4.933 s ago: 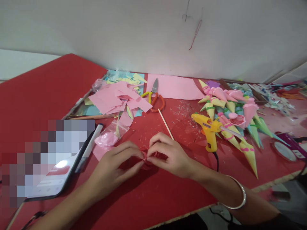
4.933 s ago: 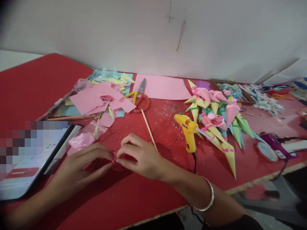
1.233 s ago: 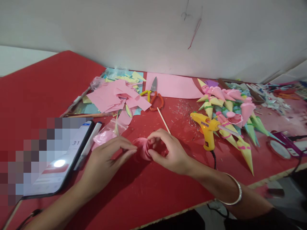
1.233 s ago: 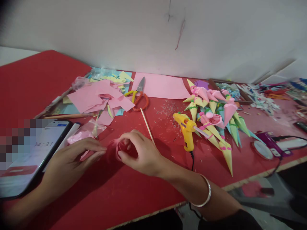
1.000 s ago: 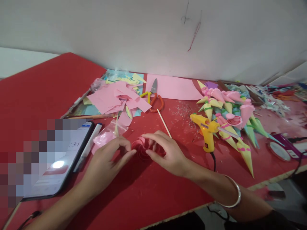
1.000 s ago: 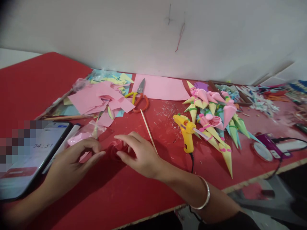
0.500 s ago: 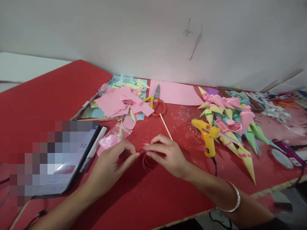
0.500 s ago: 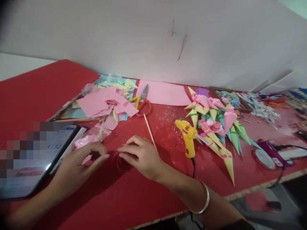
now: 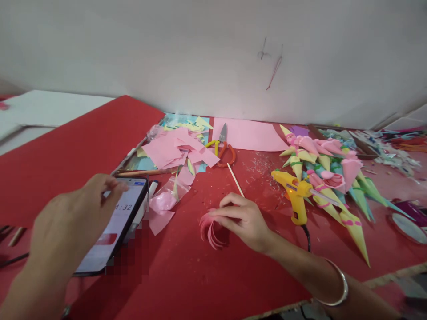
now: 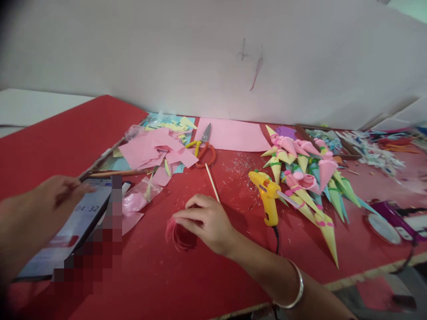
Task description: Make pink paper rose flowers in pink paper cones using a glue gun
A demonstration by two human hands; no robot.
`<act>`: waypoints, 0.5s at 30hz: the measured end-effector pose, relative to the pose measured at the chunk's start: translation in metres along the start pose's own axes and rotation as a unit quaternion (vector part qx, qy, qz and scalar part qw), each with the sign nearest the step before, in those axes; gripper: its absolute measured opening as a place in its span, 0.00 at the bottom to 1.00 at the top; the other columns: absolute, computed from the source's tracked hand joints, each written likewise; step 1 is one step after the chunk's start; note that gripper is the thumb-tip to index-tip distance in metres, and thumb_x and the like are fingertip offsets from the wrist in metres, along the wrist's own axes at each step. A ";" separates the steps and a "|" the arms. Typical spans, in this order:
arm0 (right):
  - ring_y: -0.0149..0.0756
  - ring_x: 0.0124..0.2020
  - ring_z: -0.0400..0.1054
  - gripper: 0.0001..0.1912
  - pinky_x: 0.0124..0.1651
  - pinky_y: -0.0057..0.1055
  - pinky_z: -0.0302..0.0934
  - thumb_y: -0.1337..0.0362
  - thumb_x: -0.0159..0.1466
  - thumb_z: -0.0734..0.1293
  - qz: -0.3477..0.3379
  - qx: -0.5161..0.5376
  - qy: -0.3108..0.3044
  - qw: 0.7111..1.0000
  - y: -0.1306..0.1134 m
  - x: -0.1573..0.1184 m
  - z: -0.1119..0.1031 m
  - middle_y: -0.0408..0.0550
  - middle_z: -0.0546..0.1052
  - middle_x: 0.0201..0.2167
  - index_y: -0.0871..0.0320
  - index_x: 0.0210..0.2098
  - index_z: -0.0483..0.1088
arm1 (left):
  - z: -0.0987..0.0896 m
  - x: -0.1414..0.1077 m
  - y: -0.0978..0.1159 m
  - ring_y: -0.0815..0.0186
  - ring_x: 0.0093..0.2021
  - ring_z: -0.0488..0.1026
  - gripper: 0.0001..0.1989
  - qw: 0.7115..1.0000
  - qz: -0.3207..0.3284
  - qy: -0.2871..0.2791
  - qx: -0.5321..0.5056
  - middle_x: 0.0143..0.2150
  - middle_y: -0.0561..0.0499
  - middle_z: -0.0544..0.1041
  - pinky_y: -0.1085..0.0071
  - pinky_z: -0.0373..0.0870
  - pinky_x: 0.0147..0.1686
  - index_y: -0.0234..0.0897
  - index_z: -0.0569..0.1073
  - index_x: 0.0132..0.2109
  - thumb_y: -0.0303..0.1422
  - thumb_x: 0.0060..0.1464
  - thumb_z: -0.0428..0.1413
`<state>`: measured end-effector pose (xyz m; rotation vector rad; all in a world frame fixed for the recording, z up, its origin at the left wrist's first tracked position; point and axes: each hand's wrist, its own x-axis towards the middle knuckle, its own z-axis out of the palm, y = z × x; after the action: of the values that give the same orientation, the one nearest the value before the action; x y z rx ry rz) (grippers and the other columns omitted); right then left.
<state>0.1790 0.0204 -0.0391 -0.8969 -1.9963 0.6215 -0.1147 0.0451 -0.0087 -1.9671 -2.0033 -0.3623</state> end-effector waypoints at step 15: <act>0.30 0.28 0.68 0.12 0.32 0.26 0.64 0.60 0.64 0.64 -0.039 0.031 0.070 0.996 -0.002 0.001 -0.002 0.46 0.72 0.26 0.58 0.32 0.77 | -0.025 -0.003 0.054 0.61 0.19 0.69 0.17 0.976 0.123 -0.106 -0.144 0.17 0.54 0.70 0.69 0.58 0.20 0.44 0.65 0.24 0.41 0.56 0.40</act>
<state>0.1794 0.0201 -0.0365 -0.7992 -1.8678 0.5574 -0.0600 0.0346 0.0110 -2.4984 -1.8817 -0.4180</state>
